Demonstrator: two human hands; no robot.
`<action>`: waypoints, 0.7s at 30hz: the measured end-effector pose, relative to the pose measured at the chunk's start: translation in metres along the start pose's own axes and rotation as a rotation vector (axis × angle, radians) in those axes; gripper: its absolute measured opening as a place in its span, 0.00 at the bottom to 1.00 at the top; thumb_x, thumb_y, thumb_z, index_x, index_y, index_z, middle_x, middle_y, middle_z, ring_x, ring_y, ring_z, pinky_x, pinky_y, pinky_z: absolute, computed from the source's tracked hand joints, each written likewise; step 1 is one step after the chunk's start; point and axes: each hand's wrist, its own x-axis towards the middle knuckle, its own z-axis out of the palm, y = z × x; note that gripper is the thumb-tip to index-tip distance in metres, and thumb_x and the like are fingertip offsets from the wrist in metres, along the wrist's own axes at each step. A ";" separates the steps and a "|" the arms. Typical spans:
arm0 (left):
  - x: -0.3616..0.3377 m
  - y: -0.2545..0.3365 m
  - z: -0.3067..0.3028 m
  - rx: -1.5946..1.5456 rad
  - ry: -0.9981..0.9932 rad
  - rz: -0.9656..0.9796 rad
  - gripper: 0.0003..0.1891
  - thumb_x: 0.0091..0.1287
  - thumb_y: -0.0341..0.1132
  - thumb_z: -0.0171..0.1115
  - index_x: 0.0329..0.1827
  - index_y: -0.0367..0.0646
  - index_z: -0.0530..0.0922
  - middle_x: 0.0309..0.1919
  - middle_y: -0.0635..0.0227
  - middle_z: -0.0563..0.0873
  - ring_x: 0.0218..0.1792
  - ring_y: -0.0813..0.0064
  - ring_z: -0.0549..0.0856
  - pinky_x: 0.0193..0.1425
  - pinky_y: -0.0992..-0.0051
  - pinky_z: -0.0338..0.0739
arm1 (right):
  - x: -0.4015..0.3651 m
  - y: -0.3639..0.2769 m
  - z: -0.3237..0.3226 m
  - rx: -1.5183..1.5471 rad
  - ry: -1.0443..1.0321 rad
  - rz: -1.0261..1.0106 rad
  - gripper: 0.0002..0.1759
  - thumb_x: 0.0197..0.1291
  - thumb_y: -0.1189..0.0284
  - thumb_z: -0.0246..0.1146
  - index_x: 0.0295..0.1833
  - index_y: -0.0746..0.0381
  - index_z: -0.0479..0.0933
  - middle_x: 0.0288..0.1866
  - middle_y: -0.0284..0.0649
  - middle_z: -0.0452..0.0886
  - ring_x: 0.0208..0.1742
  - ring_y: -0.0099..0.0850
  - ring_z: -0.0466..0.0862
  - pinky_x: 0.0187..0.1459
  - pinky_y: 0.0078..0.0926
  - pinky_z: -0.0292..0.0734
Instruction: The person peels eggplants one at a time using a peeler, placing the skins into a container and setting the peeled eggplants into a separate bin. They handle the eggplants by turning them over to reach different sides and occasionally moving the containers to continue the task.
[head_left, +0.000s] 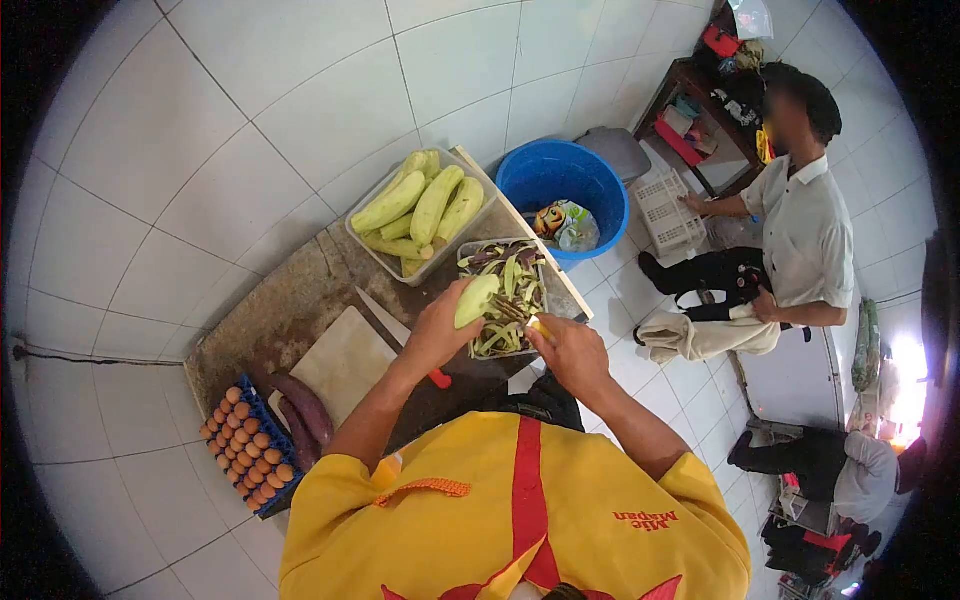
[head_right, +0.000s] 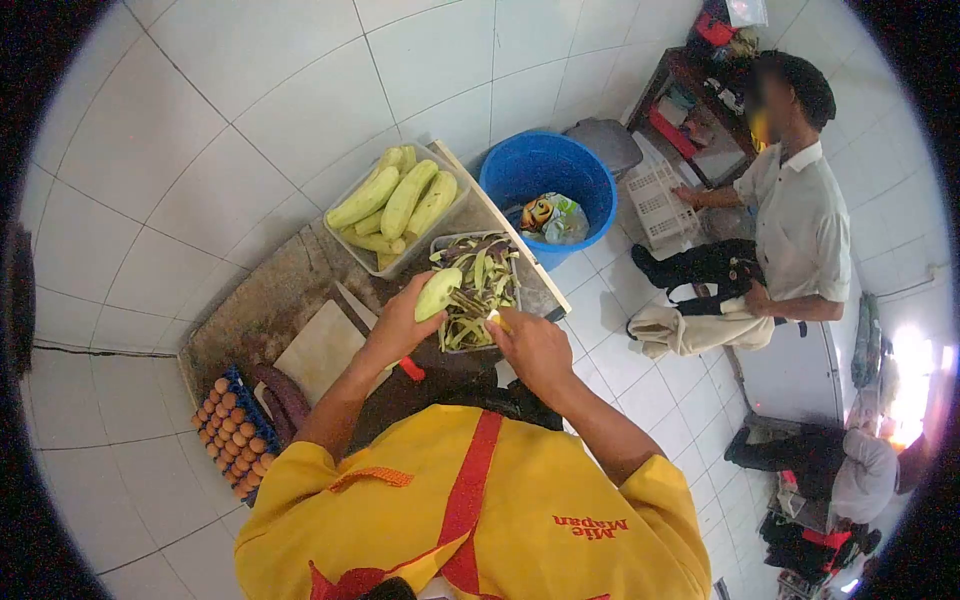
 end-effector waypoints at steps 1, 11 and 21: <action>0.000 0.002 0.000 0.020 0.021 0.010 0.34 0.65 0.37 0.70 0.73 0.42 0.67 0.59 0.46 0.83 0.61 0.44 0.83 0.63 0.56 0.77 | -0.001 -0.001 0.002 -0.006 0.015 0.004 0.19 0.70 0.56 0.65 0.54 0.60 0.85 0.39 0.52 0.88 0.38 0.53 0.87 0.39 0.49 0.81; 0.001 -0.001 -0.026 0.383 -0.195 0.060 0.35 0.58 0.35 0.72 0.72 0.49 0.71 0.54 0.48 0.85 0.53 0.45 0.86 0.57 0.53 0.81 | 0.001 0.010 -0.003 -0.104 -0.075 -0.124 0.21 0.71 0.53 0.63 0.55 0.58 0.84 0.38 0.49 0.88 0.36 0.50 0.88 0.38 0.49 0.82; 0.044 -0.011 -0.056 0.370 -0.840 0.218 0.33 0.50 0.39 0.76 0.65 0.47 0.81 0.47 0.55 0.90 0.50 0.54 0.88 0.54 0.58 0.81 | 0.016 0.003 -0.029 -0.377 -0.209 -0.460 0.18 0.70 0.52 0.62 0.53 0.52 0.84 0.35 0.37 0.88 0.33 0.40 0.89 0.32 0.41 0.84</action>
